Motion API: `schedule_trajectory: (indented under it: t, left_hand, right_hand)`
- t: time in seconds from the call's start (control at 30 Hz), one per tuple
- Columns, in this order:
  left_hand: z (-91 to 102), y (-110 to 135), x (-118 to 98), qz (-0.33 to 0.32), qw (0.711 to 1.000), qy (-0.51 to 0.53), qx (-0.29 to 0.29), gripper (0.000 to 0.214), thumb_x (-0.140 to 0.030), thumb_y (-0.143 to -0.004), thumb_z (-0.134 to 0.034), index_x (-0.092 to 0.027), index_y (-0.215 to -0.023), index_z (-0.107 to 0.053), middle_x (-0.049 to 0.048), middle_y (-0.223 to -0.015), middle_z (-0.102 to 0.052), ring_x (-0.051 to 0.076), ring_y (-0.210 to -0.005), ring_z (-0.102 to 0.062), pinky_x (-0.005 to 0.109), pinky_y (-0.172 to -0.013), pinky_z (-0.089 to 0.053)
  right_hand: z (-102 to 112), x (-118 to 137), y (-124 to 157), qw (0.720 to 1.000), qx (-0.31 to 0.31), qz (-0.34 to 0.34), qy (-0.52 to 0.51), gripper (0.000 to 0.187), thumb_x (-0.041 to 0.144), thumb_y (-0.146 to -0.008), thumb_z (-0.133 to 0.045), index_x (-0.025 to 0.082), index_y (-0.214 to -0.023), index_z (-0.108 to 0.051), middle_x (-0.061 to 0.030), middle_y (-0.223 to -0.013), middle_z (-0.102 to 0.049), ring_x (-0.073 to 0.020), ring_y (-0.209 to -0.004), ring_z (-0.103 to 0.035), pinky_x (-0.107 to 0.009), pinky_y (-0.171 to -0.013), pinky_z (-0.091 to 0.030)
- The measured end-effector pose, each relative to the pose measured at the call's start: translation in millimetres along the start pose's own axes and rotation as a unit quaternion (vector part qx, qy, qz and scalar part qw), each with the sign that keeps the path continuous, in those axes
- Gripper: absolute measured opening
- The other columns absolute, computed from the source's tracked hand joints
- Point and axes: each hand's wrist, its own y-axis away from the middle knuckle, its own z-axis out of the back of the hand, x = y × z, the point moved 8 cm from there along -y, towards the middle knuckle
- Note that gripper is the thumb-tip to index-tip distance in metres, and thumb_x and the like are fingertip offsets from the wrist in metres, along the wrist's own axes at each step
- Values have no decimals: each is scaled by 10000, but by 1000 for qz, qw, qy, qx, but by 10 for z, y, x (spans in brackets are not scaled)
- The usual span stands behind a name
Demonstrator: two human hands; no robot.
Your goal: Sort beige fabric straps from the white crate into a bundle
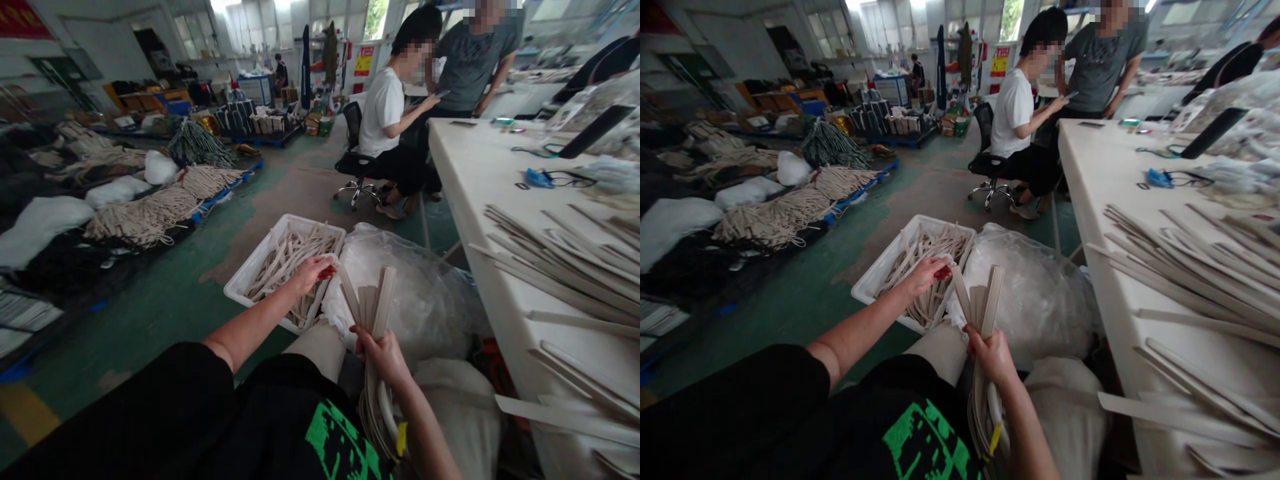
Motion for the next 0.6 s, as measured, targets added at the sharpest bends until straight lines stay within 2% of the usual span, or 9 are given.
schedule_trajectory:
  t: [0.2, 0.4, 0.53, 0.6]
  left_hand:
    - [-33, -5, -18, -35, 998, -50, 12, 531, -612, -544, -878, -141, -710, -699, 28, -670, -698, 130, -635, -621, 270, -688, -482]
    - [-60, 31, -34, -22, 998, -52, 20, 480, -574, -608, -867, -139, -716, -694, 45, -702, -717, 137, -654, -642, 289, -737, -500]
    - [-47, 43, -39, -28, 998, -49, 11, 471, -539, -557, -899, -144, -689, -682, 21, -660, -689, 131, -642, -631, 274, -712, -494]
    - [-33, 40, -34, -35, 998, -52, 2, 456, -525, -559, -898, -143, -676, -678, 16, -650, -681, 124, -630, -619, 264, -687, -484]
  right_hand:
    - [-9, 10, -2, 1000, 0, 7, 19, 548, 584, -834, -469, 115, -850, -750, -28, -523, -624, -169, -469, -589, -259, -507, -459]
    - [48, -85, -36, 1000, -14, -3, 17, 538, 586, -827, -459, 127, -838, -740, -26, -533, -635, -174, -465, -600, -267, -508, -461]
    - [68, -131, -49, 993, -40, -14, 108, 525, 571, -866, -448, 178, -586, -654, -63, -492, -623, -194, -494, -620, -278, -530, -442]
    - [85, -126, -39, 983, -57, -26, 173, 521, 550, -896, -458, 197, -550, -622, -80, -499, -637, -209, -534, -644, -282, -545, -426]
